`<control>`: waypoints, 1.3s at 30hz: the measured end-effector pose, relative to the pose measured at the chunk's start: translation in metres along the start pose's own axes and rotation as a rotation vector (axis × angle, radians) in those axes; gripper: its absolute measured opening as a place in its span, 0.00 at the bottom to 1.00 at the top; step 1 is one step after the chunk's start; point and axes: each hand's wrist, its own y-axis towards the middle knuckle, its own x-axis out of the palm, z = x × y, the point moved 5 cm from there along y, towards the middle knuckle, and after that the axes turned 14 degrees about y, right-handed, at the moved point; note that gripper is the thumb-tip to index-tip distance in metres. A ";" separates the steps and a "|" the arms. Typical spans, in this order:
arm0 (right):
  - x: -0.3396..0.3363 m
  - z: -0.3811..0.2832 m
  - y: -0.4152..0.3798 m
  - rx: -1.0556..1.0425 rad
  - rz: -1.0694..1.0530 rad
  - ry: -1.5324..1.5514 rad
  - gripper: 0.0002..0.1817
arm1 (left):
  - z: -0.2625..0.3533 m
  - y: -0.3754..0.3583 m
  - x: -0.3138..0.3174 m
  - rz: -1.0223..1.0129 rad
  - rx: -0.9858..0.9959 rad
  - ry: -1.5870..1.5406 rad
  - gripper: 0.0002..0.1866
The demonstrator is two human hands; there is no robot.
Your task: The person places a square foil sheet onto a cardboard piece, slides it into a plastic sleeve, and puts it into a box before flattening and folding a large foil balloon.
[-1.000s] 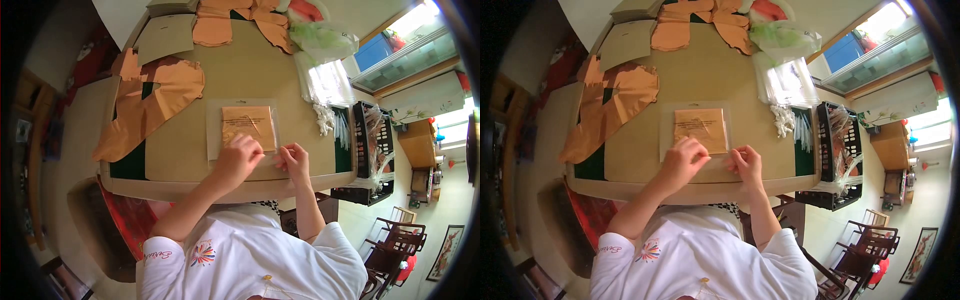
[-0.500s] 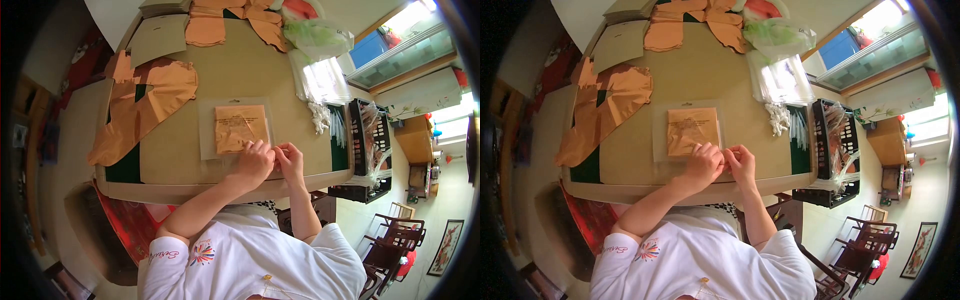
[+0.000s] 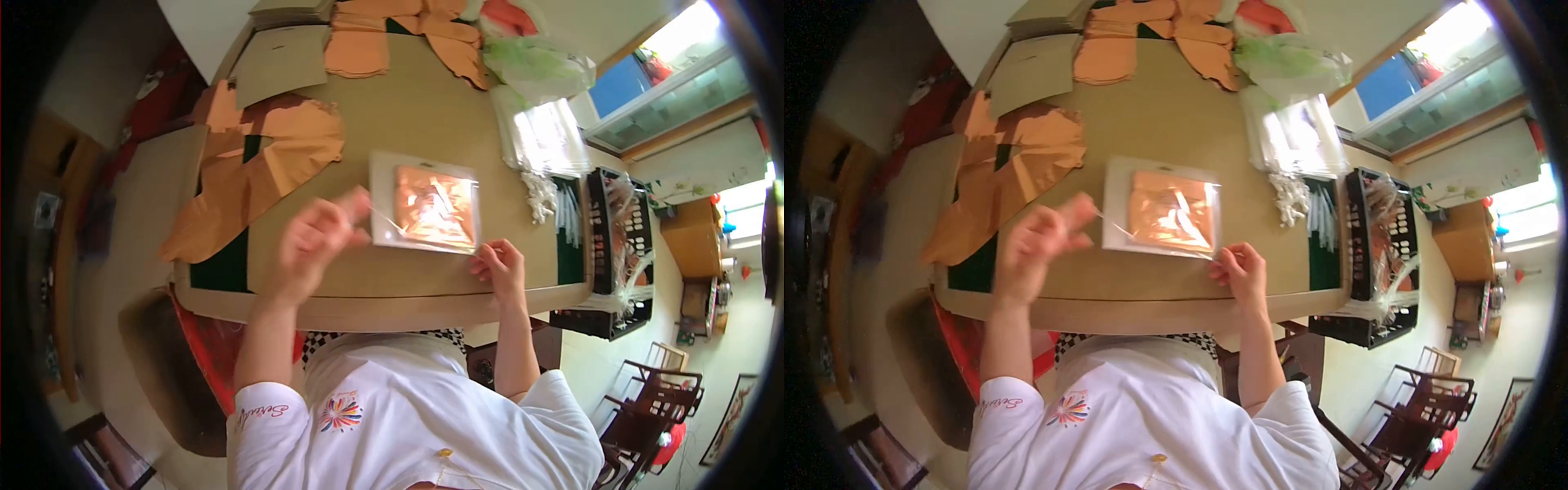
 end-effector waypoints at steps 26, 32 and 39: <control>0.002 -0.007 -0.023 -0.166 -0.347 -0.077 0.20 | 0.017 -0.001 -0.409 0.616 -0.333 1.218 0.15; 0.007 -0.009 -0.026 -0.247 -0.289 -0.269 0.19 | 0.016 -0.004 -0.172 0.498 0.259 1.520 0.08; 0.014 -0.031 -0.030 -0.595 -0.240 -0.613 0.16 | -0.070 -0.027 0.018 -0.276 0.444 1.352 0.27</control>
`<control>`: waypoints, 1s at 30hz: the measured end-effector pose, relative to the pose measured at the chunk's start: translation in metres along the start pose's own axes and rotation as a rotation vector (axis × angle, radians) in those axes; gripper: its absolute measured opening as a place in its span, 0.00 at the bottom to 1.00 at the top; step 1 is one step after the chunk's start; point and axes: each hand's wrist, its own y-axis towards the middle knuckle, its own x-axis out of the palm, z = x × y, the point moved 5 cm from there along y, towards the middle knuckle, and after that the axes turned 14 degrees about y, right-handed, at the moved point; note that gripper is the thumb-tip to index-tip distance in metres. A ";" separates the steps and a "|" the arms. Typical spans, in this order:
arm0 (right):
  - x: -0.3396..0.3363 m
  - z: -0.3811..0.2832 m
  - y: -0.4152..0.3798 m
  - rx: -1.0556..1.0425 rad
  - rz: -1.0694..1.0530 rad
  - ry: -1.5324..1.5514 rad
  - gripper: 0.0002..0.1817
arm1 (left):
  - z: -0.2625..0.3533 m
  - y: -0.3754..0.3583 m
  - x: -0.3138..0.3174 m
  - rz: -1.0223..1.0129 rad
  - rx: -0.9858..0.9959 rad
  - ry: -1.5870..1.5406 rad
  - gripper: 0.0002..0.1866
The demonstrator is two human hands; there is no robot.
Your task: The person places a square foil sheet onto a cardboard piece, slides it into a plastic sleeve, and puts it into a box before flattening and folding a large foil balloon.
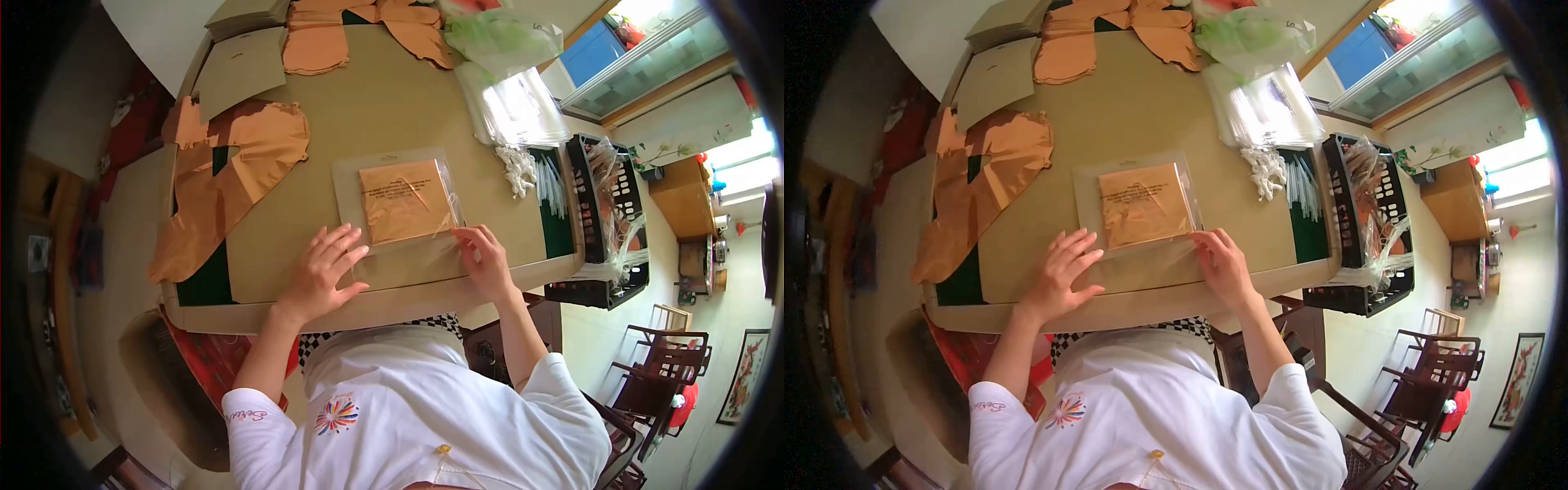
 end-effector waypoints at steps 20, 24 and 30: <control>-0.004 0.010 0.000 -0.064 -0.044 0.017 0.13 | -0.011 -0.008 0.010 -0.059 -0.082 -0.051 0.34; -0.001 0.001 0.010 -0.241 -0.003 0.039 0.12 | -0.009 -0.007 0.006 -0.059 -0.094 -0.066 0.31; 0.007 -0.004 0.013 -0.141 -0.070 0.000 0.14 | -0.013 -0.006 0.009 0.053 -0.142 -0.076 0.14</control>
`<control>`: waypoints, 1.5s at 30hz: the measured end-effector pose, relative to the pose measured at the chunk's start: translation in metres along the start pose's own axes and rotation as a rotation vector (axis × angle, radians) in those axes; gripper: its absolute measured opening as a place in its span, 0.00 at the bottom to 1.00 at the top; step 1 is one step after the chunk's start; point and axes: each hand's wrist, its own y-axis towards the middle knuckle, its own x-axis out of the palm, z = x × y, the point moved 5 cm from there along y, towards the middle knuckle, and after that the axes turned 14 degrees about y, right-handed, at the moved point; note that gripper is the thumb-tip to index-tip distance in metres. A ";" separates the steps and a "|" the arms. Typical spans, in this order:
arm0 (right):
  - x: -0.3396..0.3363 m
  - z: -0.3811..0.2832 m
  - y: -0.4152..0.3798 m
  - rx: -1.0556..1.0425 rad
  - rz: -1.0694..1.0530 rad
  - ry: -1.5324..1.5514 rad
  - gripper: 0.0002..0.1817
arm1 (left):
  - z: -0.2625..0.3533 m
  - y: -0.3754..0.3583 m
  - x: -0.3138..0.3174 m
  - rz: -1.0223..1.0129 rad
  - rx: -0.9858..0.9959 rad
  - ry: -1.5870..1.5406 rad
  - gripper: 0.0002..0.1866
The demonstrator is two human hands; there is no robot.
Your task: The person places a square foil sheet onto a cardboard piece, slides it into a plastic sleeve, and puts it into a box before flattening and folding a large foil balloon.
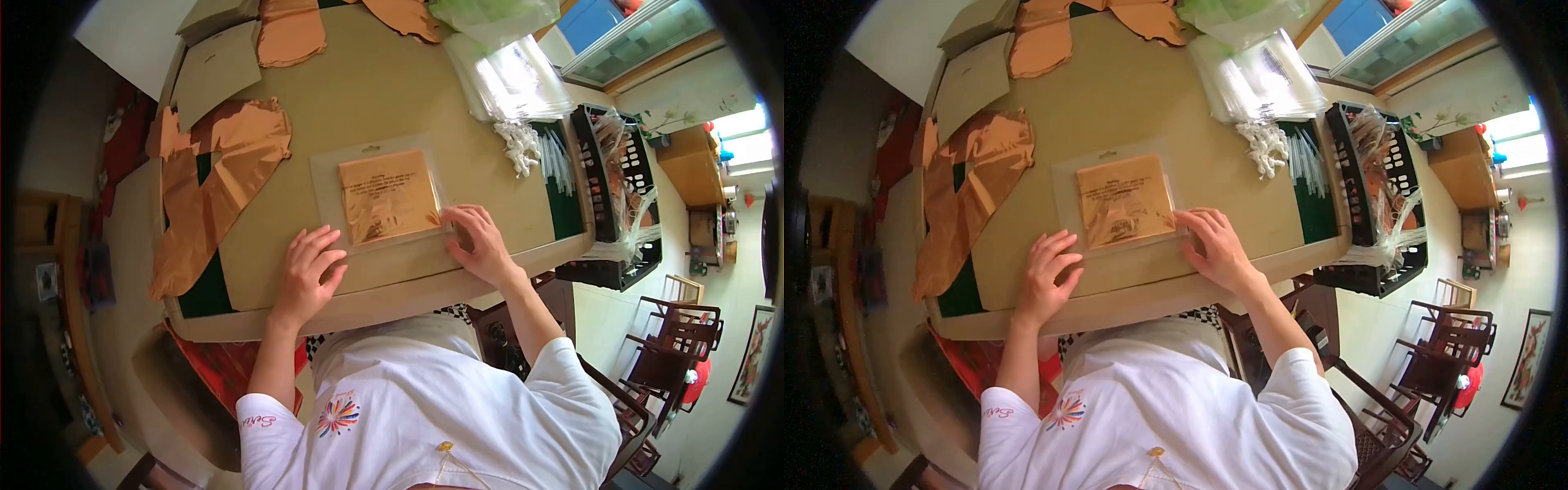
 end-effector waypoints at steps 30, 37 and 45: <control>0.005 0.029 0.020 0.045 0.322 -0.188 0.14 | 0.000 0.024 0.007 0.191 -0.235 0.057 0.13; 0.007 0.034 0.016 0.043 0.404 -0.201 0.13 | -0.002 0.023 0.005 0.228 -0.227 0.126 0.12; 0.122 -0.041 0.008 -0.218 -0.270 -0.246 0.24 | -0.001 0.022 0.007 0.211 -0.212 0.145 0.12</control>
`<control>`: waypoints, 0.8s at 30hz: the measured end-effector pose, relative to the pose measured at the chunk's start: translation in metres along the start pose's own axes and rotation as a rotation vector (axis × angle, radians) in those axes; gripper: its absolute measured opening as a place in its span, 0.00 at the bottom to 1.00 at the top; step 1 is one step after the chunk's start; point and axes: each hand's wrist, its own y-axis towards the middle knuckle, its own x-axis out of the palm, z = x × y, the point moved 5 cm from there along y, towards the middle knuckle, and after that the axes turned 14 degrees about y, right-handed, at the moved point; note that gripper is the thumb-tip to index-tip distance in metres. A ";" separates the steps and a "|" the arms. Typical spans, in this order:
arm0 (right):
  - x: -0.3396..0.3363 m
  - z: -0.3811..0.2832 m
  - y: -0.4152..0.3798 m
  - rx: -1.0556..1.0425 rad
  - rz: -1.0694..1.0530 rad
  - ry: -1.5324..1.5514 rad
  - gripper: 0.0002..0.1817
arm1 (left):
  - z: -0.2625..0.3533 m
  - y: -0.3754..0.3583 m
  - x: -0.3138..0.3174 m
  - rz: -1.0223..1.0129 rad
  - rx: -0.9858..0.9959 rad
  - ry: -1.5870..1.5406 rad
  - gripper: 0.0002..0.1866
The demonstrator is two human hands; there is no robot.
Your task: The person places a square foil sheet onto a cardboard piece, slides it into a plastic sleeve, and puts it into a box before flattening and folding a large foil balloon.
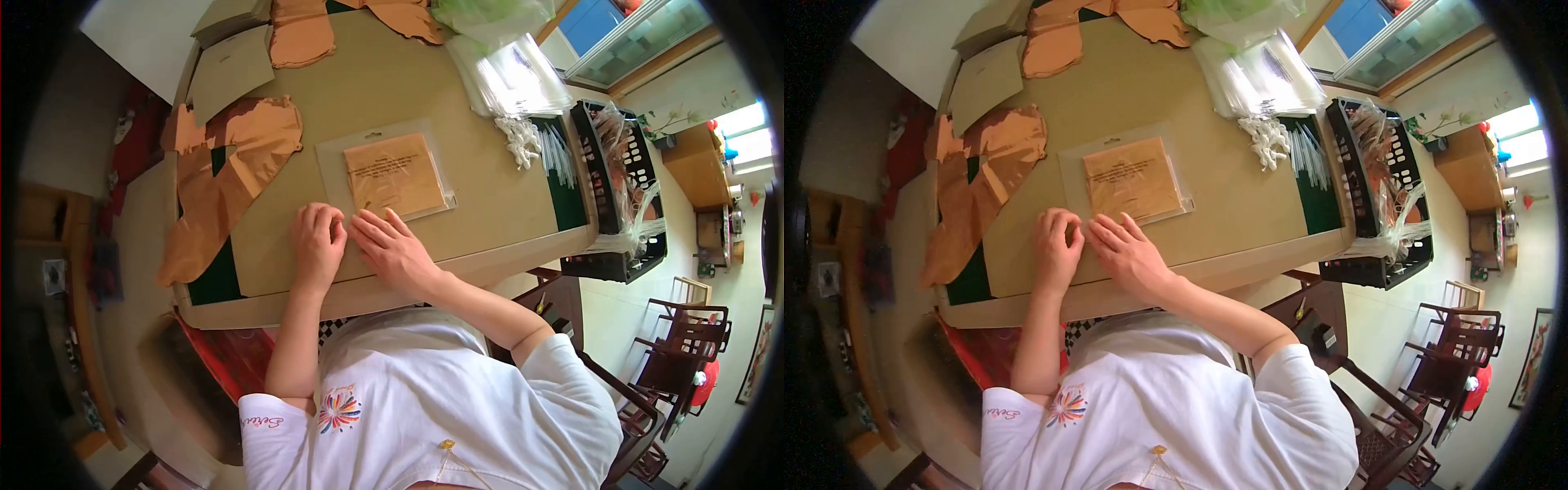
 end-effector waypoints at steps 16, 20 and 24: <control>-0.069 0.065 -0.063 0.311 0.207 -0.240 0.28 | 0.007 0.040 0.006 -0.002 0.014 0.026 0.11; -0.068 0.064 -0.064 0.312 0.209 -0.249 0.28 | 0.003 0.113 0.048 0.043 0.095 0.153 0.10; -0.067 0.065 -0.065 0.299 0.204 -0.251 0.28 | -0.003 0.153 0.076 -0.431 -0.095 0.013 0.12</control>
